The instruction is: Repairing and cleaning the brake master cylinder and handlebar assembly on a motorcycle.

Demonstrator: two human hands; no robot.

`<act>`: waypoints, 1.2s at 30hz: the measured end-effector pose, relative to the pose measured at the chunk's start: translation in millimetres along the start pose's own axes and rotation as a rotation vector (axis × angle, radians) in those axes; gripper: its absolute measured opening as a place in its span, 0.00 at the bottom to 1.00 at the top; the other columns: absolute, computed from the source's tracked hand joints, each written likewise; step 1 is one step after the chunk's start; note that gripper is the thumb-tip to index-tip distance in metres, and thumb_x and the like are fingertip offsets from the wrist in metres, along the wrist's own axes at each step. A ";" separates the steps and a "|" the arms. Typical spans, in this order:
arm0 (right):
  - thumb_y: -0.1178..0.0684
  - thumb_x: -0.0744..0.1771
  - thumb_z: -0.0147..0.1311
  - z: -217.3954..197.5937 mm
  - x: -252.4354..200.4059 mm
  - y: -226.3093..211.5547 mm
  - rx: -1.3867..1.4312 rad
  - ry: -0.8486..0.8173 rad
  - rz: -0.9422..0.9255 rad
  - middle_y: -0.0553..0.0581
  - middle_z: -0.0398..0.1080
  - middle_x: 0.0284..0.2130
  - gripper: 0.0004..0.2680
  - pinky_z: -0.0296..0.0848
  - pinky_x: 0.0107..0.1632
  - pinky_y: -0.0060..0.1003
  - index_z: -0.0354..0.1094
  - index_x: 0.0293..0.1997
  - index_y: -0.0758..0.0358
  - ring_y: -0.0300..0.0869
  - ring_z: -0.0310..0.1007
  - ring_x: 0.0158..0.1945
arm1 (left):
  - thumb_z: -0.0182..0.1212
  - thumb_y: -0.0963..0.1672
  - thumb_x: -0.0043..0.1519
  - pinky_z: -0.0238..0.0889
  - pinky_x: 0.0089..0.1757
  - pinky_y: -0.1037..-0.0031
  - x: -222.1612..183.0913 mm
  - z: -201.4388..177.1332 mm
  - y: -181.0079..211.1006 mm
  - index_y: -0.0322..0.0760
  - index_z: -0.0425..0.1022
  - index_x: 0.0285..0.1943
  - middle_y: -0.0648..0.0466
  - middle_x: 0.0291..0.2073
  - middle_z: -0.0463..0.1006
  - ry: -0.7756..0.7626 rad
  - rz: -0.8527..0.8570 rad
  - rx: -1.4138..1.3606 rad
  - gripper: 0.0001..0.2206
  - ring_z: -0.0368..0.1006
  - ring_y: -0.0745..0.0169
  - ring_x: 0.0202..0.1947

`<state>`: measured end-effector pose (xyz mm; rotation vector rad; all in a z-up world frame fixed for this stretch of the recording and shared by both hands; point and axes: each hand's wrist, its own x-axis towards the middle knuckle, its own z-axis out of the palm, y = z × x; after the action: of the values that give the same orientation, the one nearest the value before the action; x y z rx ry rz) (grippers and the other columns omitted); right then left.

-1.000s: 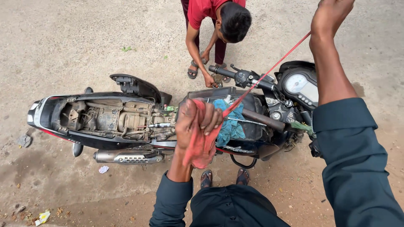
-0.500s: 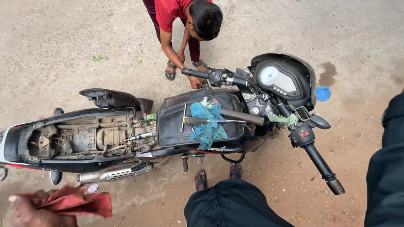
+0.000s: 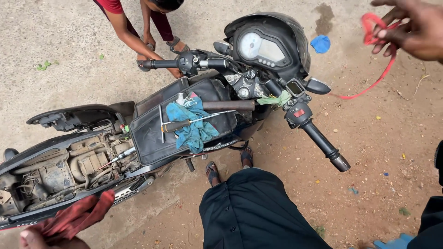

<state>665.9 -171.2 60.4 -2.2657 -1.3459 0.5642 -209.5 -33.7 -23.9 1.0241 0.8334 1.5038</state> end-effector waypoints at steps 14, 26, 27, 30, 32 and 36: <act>0.59 0.66 0.53 94.3 -91.5 -72.4 0.328 -0.174 0.001 0.55 0.80 0.38 0.11 0.74 0.32 0.35 0.71 0.54 0.63 0.36 0.80 0.41 | 0.56 0.45 0.73 0.68 0.34 0.65 39.8 244.8 -232.8 0.27 0.68 0.37 0.43 0.31 0.75 -0.245 -0.010 0.754 0.15 0.72 0.52 0.29; 0.58 0.66 0.62 113.5 -74.1 -74.4 0.315 -0.076 -0.202 0.53 0.80 0.34 0.05 0.77 0.36 0.32 0.76 0.44 0.63 0.34 0.80 0.39 | 0.77 0.50 0.54 0.55 0.47 0.41 22.6 298.8 -204.8 0.26 0.68 0.53 0.33 0.49 0.65 -0.203 0.114 1.449 0.28 0.60 0.30 0.54; 0.58 0.66 0.62 116.1 -71.7 -73.8 0.325 -0.081 -0.194 0.52 0.80 0.34 0.05 0.76 0.35 0.32 0.77 0.44 0.63 0.34 0.79 0.37 | 0.76 0.49 0.56 0.56 0.46 0.42 15.9 307.1 -198.8 0.25 0.68 0.54 0.33 0.49 0.65 -0.209 0.195 1.443 0.27 0.61 0.31 0.54; 0.58 0.66 0.63 122.3 -69.6 -74.3 0.350 -0.091 -0.191 0.51 0.79 0.34 0.04 0.75 0.33 0.32 0.76 0.43 0.63 0.33 0.77 0.35 | 0.72 0.46 0.61 0.57 0.46 0.46 -3.4 333.6 -190.2 0.26 0.69 0.54 0.35 0.49 0.64 -0.258 0.292 1.384 0.22 0.61 0.36 0.51; 0.59 0.66 0.63 125.1 -70.0 -77.3 0.363 -0.091 -0.193 0.51 0.78 0.33 0.04 0.74 0.33 0.32 0.76 0.42 0.64 0.33 0.76 0.33 | 0.70 0.45 0.64 0.57 0.47 0.50 -14.8 352.3 -187.2 0.27 0.70 0.53 0.37 0.47 0.65 -0.303 0.308 1.328 0.18 0.61 0.40 0.49; 0.60 0.64 0.65 135.1 -73.4 -75.0 0.332 -0.091 -0.080 0.52 0.77 0.32 0.05 0.72 0.31 0.34 0.75 0.40 0.66 0.34 0.74 0.31 | 0.66 0.42 0.64 0.59 0.46 0.56 -33.2 382.5 -186.0 0.28 0.73 0.46 0.43 0.42 0.66 -0.445 0.359 1.137 0.10 0.61 0.48 0.46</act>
<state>506.1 -182.2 0.7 -1.9312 -1.2719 0.8065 216.1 -42.8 -52.0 2.3362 1.2301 0.9183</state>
